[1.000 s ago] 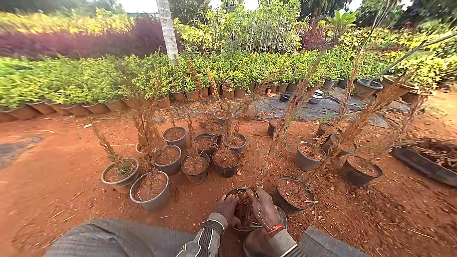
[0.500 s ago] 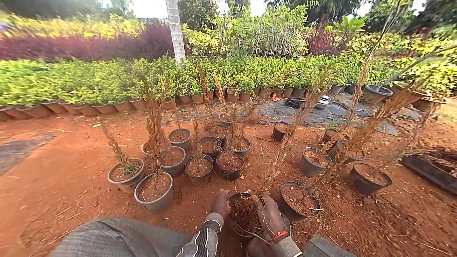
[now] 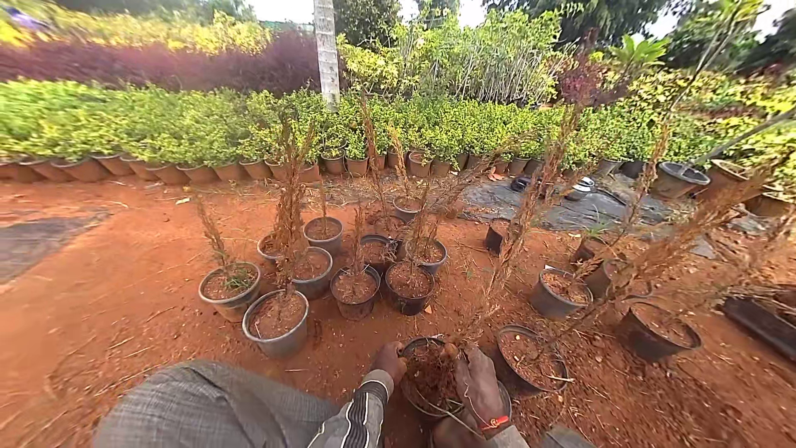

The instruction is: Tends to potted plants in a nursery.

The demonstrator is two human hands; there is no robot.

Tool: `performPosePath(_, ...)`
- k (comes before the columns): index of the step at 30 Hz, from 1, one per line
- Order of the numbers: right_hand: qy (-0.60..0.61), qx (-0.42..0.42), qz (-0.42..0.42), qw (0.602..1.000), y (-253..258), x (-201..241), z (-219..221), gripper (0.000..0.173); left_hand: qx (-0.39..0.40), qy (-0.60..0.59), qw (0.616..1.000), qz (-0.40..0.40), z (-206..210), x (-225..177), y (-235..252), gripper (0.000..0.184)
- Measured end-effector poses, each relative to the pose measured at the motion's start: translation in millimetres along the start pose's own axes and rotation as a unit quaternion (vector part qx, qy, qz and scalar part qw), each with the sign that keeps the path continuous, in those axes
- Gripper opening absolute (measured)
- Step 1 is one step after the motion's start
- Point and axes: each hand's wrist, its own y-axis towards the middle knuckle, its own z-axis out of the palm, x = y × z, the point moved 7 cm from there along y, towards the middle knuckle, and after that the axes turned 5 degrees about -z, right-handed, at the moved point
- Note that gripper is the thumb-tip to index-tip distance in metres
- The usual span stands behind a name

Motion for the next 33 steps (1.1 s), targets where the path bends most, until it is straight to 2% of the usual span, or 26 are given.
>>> performPosePath(7, -0.007, -0.005, 0.021, 1.000, -0.9, 10.2, -6.0, 0.026, 0.003, 0.003, 1.000, -0.004, 1.3, 0.6, 3.8, 0.040)
performPosePath(12, -0.025, -0.031, -0.008, 0.999, -5.4, 9.3, -4.0, 0.028, 0.007, 0.001, 1.000, -0.006, 0.1, -0.9, 3.9, 0.041)
performPosePath(21, -0.020, -0.069, -0.001, 0.997, -8.2, 15.0, -11.9, 0.028, 0.013, -0.010, 1.000, -0.007, 1.3, 0.9, 5.9, 0.042)
performPosePath(33, -0.022, -0.077, 0.012, 0.997, -7.8, 22.3, -24.3, 0.029, 0.017, -0.009, 1.000, 0.001, -1.0, -1.7, 4.3, 0.042)
